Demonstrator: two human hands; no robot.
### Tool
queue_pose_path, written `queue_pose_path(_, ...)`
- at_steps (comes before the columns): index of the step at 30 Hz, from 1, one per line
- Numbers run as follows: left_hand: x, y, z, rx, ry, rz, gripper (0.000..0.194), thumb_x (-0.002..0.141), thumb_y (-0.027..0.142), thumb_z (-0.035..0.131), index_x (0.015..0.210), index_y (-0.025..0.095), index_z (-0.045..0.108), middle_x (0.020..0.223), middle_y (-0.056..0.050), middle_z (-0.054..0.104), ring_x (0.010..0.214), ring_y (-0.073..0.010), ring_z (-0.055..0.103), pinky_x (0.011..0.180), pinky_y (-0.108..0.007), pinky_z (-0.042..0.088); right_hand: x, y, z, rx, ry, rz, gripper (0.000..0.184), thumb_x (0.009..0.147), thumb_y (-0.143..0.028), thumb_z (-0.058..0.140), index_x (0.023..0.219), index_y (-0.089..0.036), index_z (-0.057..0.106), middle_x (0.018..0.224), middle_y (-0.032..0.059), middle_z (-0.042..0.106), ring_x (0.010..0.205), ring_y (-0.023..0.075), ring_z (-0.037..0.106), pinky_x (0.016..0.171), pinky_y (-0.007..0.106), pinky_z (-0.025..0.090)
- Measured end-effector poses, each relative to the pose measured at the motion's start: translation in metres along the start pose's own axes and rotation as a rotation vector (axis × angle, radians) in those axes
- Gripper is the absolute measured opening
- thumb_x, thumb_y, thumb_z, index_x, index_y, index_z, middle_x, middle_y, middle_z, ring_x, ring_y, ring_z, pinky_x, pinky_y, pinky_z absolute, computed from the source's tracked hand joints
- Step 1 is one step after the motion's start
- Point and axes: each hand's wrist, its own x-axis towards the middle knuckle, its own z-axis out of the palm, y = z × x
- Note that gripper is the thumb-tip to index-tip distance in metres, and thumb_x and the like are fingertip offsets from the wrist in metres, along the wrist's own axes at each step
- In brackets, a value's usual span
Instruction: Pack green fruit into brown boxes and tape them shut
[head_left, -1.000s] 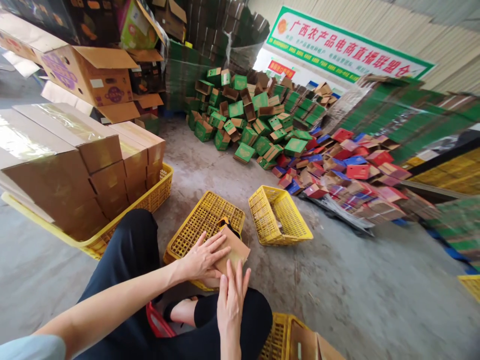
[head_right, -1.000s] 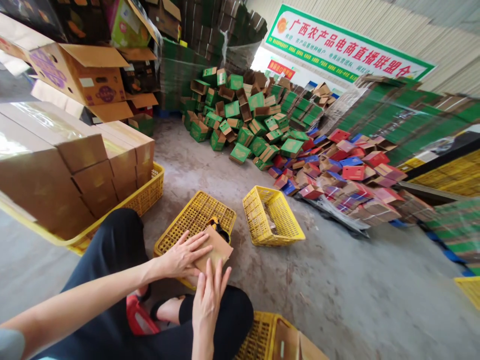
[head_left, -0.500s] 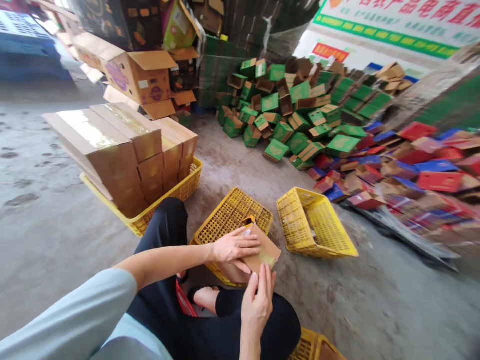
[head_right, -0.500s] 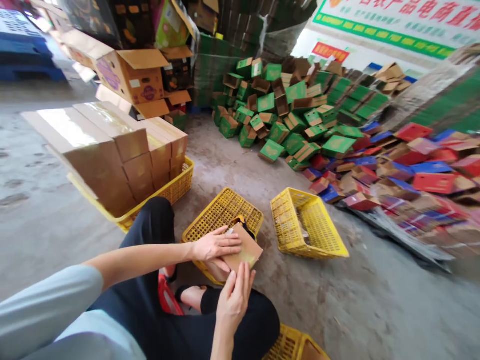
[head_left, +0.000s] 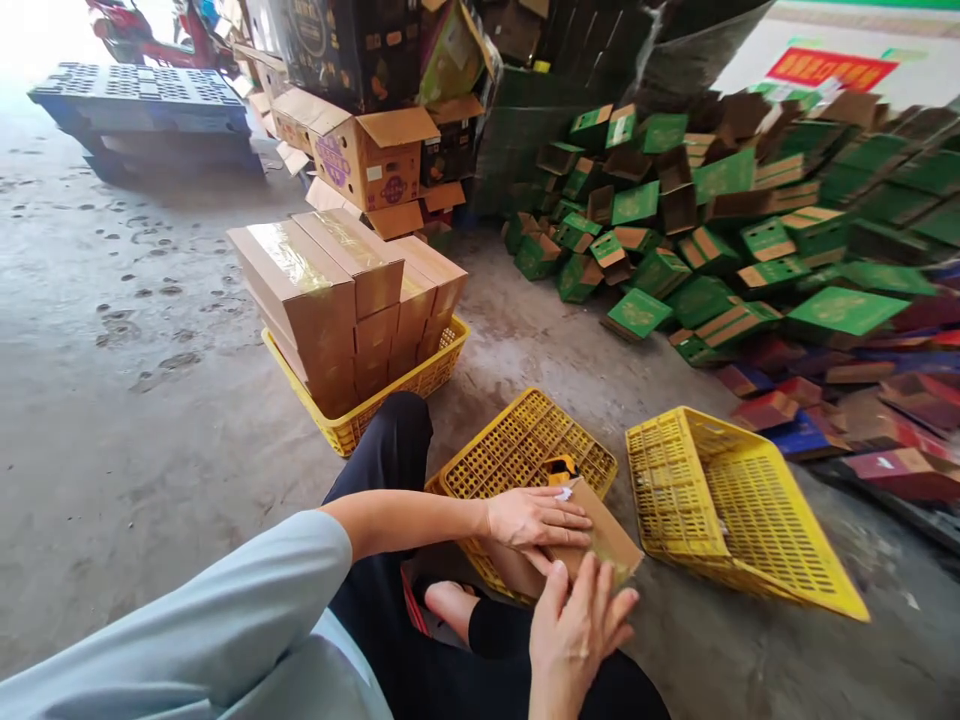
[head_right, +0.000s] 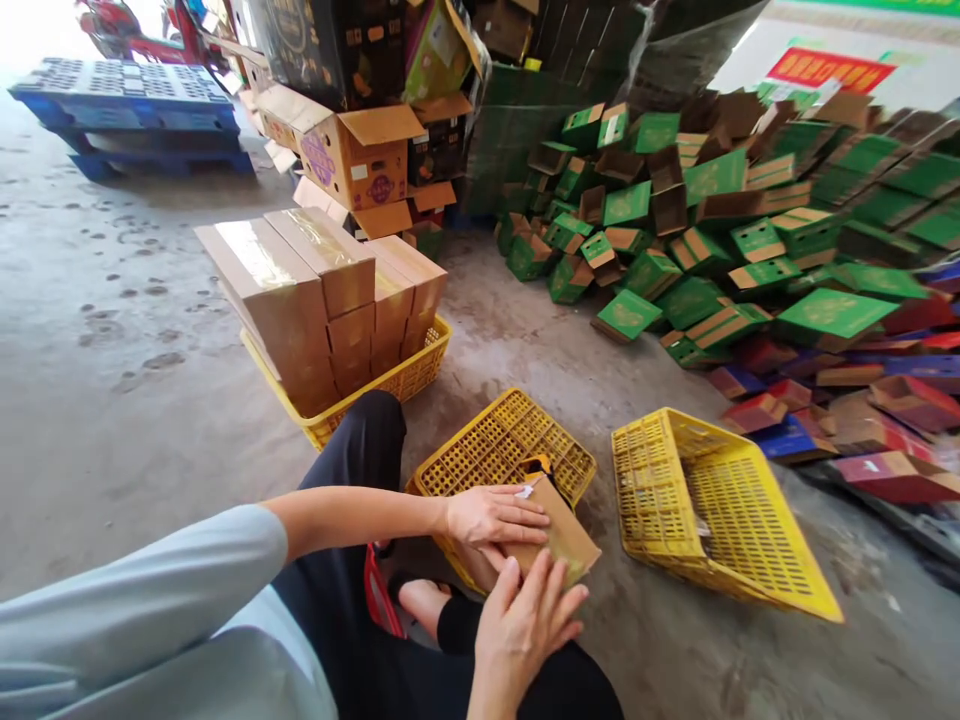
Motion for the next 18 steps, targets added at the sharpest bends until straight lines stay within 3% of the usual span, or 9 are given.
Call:
queue_pose_path(4,-0.002,-0.001,-0.004,0.022,-0.03,0.015,0.06,0.106,0.052,0.052,0.15,0.012,0.057,0.159,-0.013,0.049,0.152,-0.0255,0.041,0.132,-0.043,0.017,0.008,-0.019,0.001,0.003,0.053,-0.003,0.071,0.105,-0.06,0.034,0.153,-0.011,0.052,0.155,0.0297,0.049,0.154,0.0537,0.022,0.109,0.09,0.008)
queue_pose_path(5,-0.002,0.0,-0.004,0.02,-0.039,0.016,0.056,0.106,0.05,0.053,0.148,0.014,0.059,0.159,-0.012,0.05,0.152,-0.0251,0.041,0.132,-0.043,0.018,0.009,-0.028,0.001,0.062,0.058,0.001,0.071,0.104,-0.061,0.037,0.153,-0.011,0.051,0.157,0.0289,0.046,0.155,0.052,0.022,0.112,0.087,0.009)
queue_pose_path(6,-0.001,0.001,-0.005,0.016,-0.046,0.009,0.052,0.106,0.047,0.053,0.146,0.016,0.061,0.159,-0.011,0.05,0.152,-0.0244,0.041,0.131,-0.042,0.02,0.008,-0.04,0.001,0.153,0.048,0.01,0.072,0.104,-0.061,0.039,0.154,-0.012,0.051,0.16,0.0273,0.044,0.156,0.0495,0.022,0.115,0.083,0.014)
queue_pose_path(8,0.002,0.005,-0.007,0.013,-0.042,-0.035,0.046,0.106,0.045,0.051,0.141,0.018,0.066,0.156,-0.01,0.054,0.15,-0.0237,0.043,0.13,-0.04,0.022,0.005,-0.072,0.001,0.459,-0.059,0.065,0.07,0.103,-0.06,0.04,0.158,-0.016,0.045,0.166,0.0215,0.036,0.155,0.042,0.031,0.118,0.068,0.033)
queue_pose_path(10,0.009,0.009,-0.011,0.014,-0.017,-0.1,0.045,0.108,0.048,0.045,0.133,0.021,0.07,0.149,-0.009,0.062,0.144,-0.0246,0.05,0.128,-0.041,0.024,-0.001,-0.107,0.001,0.844,-0.234,0.155,0.065,0.108,-0.055,0.02,0.163,-0.022,0.037,0.165,0.0161,0.04,0.148,0.0341,0.045,0.112,0.058,0.047)
queue_pose_path(11,0.014,0.011,-0.015,0.015,-0.005,-0.122,0.045,0.109,0.049,0.042,0.127,0.021,0.072,0.141,-0.009,0.067,0.137,-0.0254,0.056,0.126,-0.042,0.027,-0.004,-0.124,0.0,1.039,-0.319,0.209,0.067,0.108,-0.053,0.009,0.164,-0.025,0.032,0.167,0.0144,0.036,0.146,0.0323,0.049,0.11,0.056,0.05)
queue_pose_path(13,0.024,0.016,-0.021,0.02,0.006,-0.132,0.044,0.108,0.049,0.04,0.112,0.021,0.074,0.121,-0.01,0.073,0.116,-0.0256,0.064,0.119,-0.044,0.035,-0.007,-0.147,-0.001,1.268,-0.448,0.306,0.065,0.108,-0.054,0.01,0.164,-0.03,0.033,0.17,0.0116,0.031,0.146,0.0314,0.049,0.107,0.054,0.053)
queue_pose_path(15,0.036,0.02,-0.027,0.025,-0.003,-0.137,0.038,0.106,0.044,0.045,0.1,0.019,0.072,0.104,-0.01,0.071,0.098,-0.0243,0.063,0.106,-0.044,0.043,-0.007,-0.152,-0.005,1.334,-0.418,0.386,0.059,0.108,-0.055,0.02,0.162,-0.035,0.035,0.173,0.009,0.023,0.149,0.0314,0.045,0.105,0.053,0.055)
queue_pose_path(18,0.053,0.023,-0.027,-0.01,-0.006,-0.182,0.026,0.1,0.038,0.054,0.095,0.017,0.069,0.098,-0.01,0.066,0.093,-0.0249,0.058,0.091,-0.04,0.046,0.0,-0.129,-0.013,1.302,-0.355,0.404,0.058,0.108,-0.055,0.03,0.161,-0.035,0.037,0.173,0.0094,0.023,0.151,0.0315,0.042,0.105,0.052,0.055)
